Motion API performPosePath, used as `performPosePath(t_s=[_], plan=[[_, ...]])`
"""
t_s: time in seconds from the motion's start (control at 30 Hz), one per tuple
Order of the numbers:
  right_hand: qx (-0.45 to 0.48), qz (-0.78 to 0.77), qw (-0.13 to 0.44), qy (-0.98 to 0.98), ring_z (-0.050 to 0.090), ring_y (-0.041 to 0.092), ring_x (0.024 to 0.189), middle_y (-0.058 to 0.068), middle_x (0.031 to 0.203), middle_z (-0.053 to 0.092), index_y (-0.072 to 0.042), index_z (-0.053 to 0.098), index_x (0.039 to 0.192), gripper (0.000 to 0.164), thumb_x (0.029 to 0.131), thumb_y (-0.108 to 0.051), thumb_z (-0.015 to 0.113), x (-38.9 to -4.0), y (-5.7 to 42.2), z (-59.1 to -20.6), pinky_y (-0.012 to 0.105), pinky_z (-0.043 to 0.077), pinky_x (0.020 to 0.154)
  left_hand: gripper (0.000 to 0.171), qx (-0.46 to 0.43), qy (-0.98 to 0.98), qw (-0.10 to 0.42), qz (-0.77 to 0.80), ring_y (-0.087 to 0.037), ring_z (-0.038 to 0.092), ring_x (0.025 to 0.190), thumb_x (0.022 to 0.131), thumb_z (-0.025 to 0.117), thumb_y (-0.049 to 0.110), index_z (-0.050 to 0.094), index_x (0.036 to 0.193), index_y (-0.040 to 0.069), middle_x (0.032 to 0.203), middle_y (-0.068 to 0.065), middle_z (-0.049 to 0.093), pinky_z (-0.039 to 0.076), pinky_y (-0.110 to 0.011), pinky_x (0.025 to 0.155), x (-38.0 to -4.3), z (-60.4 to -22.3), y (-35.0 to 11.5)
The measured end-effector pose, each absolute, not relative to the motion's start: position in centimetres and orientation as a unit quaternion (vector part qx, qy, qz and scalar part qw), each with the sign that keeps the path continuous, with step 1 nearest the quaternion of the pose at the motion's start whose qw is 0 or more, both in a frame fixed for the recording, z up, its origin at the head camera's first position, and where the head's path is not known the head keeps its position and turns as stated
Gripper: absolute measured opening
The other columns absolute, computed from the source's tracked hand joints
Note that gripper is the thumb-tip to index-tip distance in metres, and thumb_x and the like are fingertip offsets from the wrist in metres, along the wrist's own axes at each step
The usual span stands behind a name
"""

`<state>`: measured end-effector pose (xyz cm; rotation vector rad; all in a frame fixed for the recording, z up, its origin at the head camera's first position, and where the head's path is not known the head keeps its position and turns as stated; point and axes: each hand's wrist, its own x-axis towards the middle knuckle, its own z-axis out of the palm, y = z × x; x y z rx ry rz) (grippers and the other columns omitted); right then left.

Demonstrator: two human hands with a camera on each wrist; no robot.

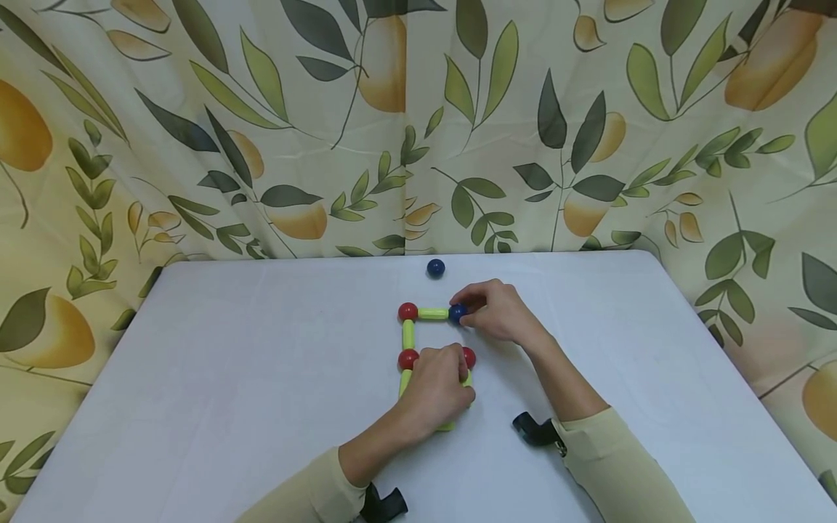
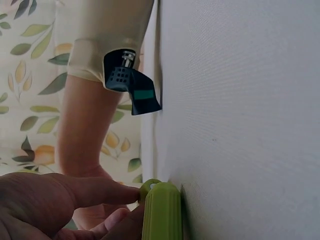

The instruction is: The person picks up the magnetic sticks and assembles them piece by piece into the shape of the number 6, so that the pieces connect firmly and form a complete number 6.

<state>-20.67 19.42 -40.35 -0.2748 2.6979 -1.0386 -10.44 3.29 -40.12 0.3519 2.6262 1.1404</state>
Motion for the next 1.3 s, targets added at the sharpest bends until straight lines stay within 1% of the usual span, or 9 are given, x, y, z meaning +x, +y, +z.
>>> performPosePath(t_s=[0.33,0.5,0.7,0.87,0.97,1.1,1.23,1.3], plan=[[-0.09,-0.359,0.119,0.921,0.068,0.028,0.104,0.012,0.113,0.076,-0.011,0.078,0.119,0.032,0.088,-0.007,0.081,-20.7,19.4,-40.4,0.043,0.057,0.094,0.022,0.133,0.905,0.12,0.387,-0.014,0.054,0.067,0.078,0.087,0.003,0.067,0.086,0.002,0.07,-0.002,0.059,0.046,-0.021,0.052,-10.4,-40.4,3.3],[-0.091,-0.357,0.121,0.922,0.068,0.029,0.105,0.012,0.115,0.076,-0.011,0.077,0.12,0.032,0.089,-0.007,0.08,-20.6,19.5,-40.4,0.043,0.058,0.095,0.02,0.131,0.903,0.128,0.388,-0.015,0.054,0.064,0.08,0.085,0.003,0.066,0.088,0.003,0.071,-0.002,0.059,0.045,-0.022,0.051,-10.4,-40.1,3.1],[-0.097,-0.359,0.121,0.92,0.068,0.029,0.105,0.013,0.114,0.076,-0.01,0.078,0.119,0.03,0.089,-0.007,0.079,-20.7,19.6,-40.4,0.044,0.057,0.094,0.016,0.123,0.913,0.141,0.364,-0.016,0.056,0.066,0.085,0.083,0.011,0.068,0.087,0.007,0.073,0.0,0.061,0.047,-0.025,0.055,-10.9,-39.1,2.4],[-0.102,-0.357,0.117,0.921,0.069,0.03,0.106,0.013,0.115,0.075,-0.01,0.077,0.12,0.03,0.09,-0.007,0.079,-20.6,19.6,-40.4,0.044,0.057,0.095,0.015,0.115,0.918,0.14,0.353,-0.016,0.058,0.062,0.087,0.083,0.019,0.069,0.091,0.012,0.067,0.002,0.063,0.047,-0.028,0.055,-12.3,-38.5,0.9],[-0.103,-0.355,0.117,0.922,0.068,0.03,0.106,0.013,0.115,0.075,-0.01,0.077,0.12,0.03,0.091,-0.007,0.078,-20.6,19.6,-40.3,0.044,0.057,0.095,0.015,0.117,0.91,0.136,0.374,-0.017,0.059,0.064,0.089,0.081,0.02,0.07,0.096,0.013,0.073,0.001,0.064,0.048,-0.028,0.056,-13.7,-38.3,-0.3],[-0.099,-0.356,0.12,0.922,0.068,0.029,0.106,0.012,0.115,0.075,-0.011,0.078,0.12,0.03,0.091,-0.006,0.077,-20.5,19.5,-40.3,0.043,0.057,0.095,0.012,0.108,0.903,0.118,0.399,-0.019,0.061,0.069,0.093,0.077,0.014,0.071,0.102,0.01,0.085,-0.002,0.066,0.052,-0.027,0.058,-15.8,-38.4,-2.1],[-0.093,-0.355,0.121,0.922,0.067,0.028,0.105,0.01,0.115,0.075,-0.012,0.078,0.12,0.03,0.091,-0.006,0.077,-20.5,19.5,-40.2,0.042,0.057,0.094,0.008,0.08,0.909,0.086,0.401,-0.02,0.061,0.08,0.094,0.073,0.009,0.072,0.101,0.012,0.09,-0.003,0.067,0.053,-0.027,0.063,-17.4,-38.9,-3.7],[-0.094,-0.352,0.122,0.923,0.066,0.028,0.106,0.011,0.115,0.075,-0.012,0.078,0.121,0.03,0.091,-0.006,0.077,-20.4,19.5,-40.2,0.042,0.057,0.093,0.009,0.073,0.911,0.073,0.4,-0.021,0.062,0.086,0.094,0.072,0.007,0.073,0.101,0.013,0.093,-0.003,0.068,0.054,-0.027,0.067,-18.0,-39.3,-4.4]])
